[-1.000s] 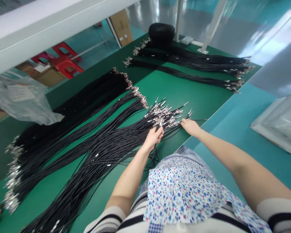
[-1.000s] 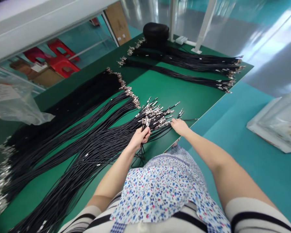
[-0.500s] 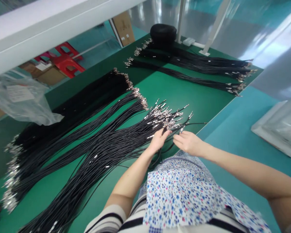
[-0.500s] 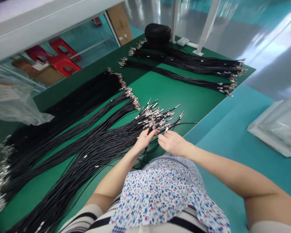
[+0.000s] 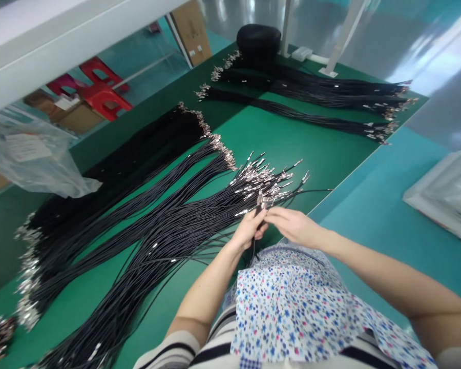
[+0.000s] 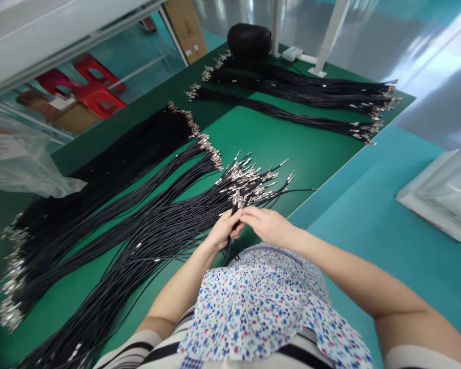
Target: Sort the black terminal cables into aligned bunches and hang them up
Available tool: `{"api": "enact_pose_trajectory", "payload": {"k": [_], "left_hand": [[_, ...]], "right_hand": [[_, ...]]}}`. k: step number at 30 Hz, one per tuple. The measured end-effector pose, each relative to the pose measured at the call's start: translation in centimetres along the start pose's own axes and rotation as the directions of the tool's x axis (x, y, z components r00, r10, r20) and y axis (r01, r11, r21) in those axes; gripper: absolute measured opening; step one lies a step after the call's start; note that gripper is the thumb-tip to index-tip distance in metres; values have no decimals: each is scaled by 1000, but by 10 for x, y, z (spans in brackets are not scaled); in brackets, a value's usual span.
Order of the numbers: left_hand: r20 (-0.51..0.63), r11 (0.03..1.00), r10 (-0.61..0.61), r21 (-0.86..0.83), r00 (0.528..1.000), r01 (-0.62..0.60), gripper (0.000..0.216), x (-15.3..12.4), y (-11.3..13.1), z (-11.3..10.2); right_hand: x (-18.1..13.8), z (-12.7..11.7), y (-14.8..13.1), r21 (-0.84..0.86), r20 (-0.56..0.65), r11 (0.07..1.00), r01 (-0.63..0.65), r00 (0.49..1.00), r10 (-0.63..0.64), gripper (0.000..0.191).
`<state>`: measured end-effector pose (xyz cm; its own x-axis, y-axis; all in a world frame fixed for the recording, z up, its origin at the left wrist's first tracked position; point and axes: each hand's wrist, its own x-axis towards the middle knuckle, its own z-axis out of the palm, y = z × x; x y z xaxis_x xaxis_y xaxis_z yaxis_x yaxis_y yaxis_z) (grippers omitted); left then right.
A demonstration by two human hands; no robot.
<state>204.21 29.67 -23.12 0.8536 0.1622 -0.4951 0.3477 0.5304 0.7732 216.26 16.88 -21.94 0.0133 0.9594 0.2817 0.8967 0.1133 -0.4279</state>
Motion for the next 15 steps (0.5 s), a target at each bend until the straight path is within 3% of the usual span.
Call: {"api": "enact_pose_trajectory", "payload": {"k": [2, 3, 5, 7, 10, 15], "left_hand": [[-21, 998, 21, -59, 1000, -22, 37, 3, 1, -5], [-35, 996, 29, -85, 999, -32, 36, 5, 1, -7], [-69, 991, 45, -121, 997, -53, 34, 8, 1, -11], [-91, 989, 47, -138, 995, -59, 34, 11, 0, -14], [-93, 988, 37, -144, 995, -50, 34, 16, 0, -17], [-101, 984, 10, -174, 995, -28, 34, 21, 0, -22]], "right_hand": [[-15, -1, 34, 34, -104, 978, -207, 972, 210, 29], [-24, -1, 55, 19, -148, 939, -344, 928, 343, 26], [-42, 3, 94, -57, -117, 810, -583, 810, 575, 23], [-53, 8, 124, -181, -50, 693, -698, 710, 703, 26], [-54, 17, 142, -387, 55, 615, -687, 648, 759, 36], [-40, 23, 141, -593, 175, 596, -541, 635, 752, 40]]}}
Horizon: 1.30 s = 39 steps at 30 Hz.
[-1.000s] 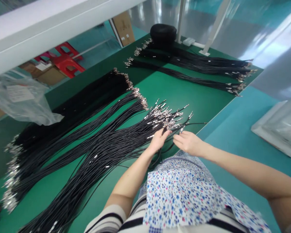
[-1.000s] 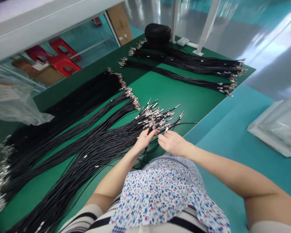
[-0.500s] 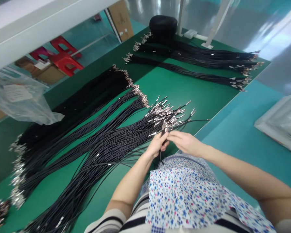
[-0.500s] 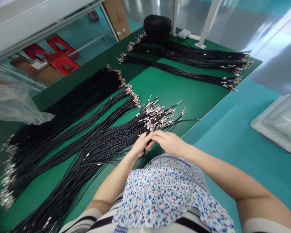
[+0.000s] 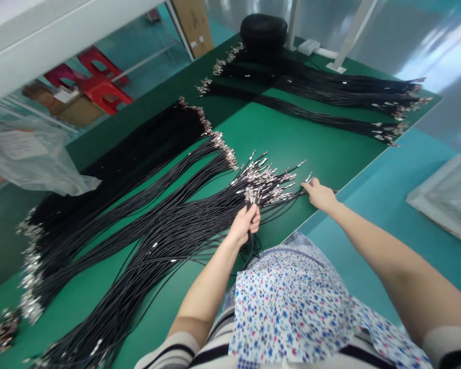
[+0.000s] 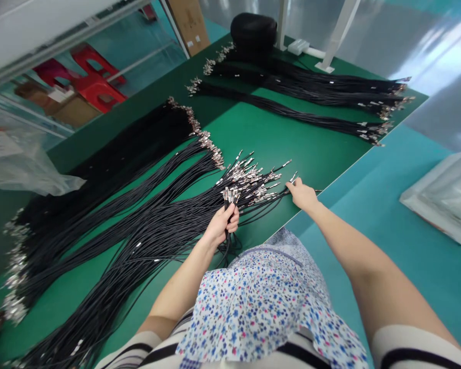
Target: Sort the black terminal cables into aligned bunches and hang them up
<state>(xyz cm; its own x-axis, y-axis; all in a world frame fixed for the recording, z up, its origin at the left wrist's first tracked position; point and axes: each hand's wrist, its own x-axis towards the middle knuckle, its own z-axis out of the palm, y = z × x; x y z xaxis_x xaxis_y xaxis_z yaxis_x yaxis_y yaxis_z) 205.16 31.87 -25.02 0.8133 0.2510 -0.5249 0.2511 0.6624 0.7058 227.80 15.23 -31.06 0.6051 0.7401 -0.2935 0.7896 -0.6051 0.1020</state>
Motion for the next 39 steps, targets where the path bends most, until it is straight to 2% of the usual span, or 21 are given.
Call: {"api": "enact_pose_trajectory", "payload": {"k": [5, 8, 12, 16, 18, 22, 24, 26, 29, 31, 32, 35, 39], "left_hand": [[22, 1000, -12, -14, 1000, 12, 33, 1, 2, -1], [31, 1000, -15, -8, 999, 15, 33, 1, 2, -1], [61, 1000, -5, 18, 998, 4, 33, 1, 4, 1], [71, 998, 9, 68, 997, -14, 33, 2, 9, 5], [80, 995, 20, 95, 997, -28, 34, 3, 12, 8], [90, 992, 39, 120, 995, -49, 36, 2, 15, 9], [83, 992, 40, 115, 996, -50, 37, 0, 15, 8], [73, 991, 54, 115, 996, -62, 36, 0, 15, 9], [22, 977, 127, 169, 992, -128, 35, 1, 16, 15], [-18, 941, 224, 265, 974, -211, 34, 3, 17, 21], [-27, 913, 279, 318, 960, -256, 34, 4, 16, 23], [-34, 878, 367, 342, 930, -334, 31, 3, 13, 25], [-102, 957, 286, 90, 953, -277, 38, -11, 9, 18]], "right_hand": [[1, 0, 4, -133, 14, 988, 77, 997, -76, 29], [-3, 0, 10, -160, -17, 978, 132, 991, -136, 27], [-13, -12, 15, -154, -153, 968, 199, 963, -222, 30], [-19, -36, 11, -145, -326, 946, 288, 889, -321, 31], [-20, -44, 9, -146, -371, 952, 270, 877, -306, 31], [-16, -49, 6, -124, -367, 984, 125, 916, -163, 29], [-17, -51, 3, -98, -360, 983, 154, 916, -179, 28], [-24, -60, -5, -61, -399, 954, 295, 868, -294, 28], [-45, -84, -28, -31, -492, 813, 581, 700, -518, 30], [-58, -101, -49, -4, -534, 699, 715, 590, -606, 30], [-63, -108, -60, 16, -550, 654, 756, 553, -626, 29], [-66, -120, -88, 58, -589, 591, 805, 505, -630, 28], [-52, -121, -118, 94, -629, 572, 815, 494, -600, 26]]}}
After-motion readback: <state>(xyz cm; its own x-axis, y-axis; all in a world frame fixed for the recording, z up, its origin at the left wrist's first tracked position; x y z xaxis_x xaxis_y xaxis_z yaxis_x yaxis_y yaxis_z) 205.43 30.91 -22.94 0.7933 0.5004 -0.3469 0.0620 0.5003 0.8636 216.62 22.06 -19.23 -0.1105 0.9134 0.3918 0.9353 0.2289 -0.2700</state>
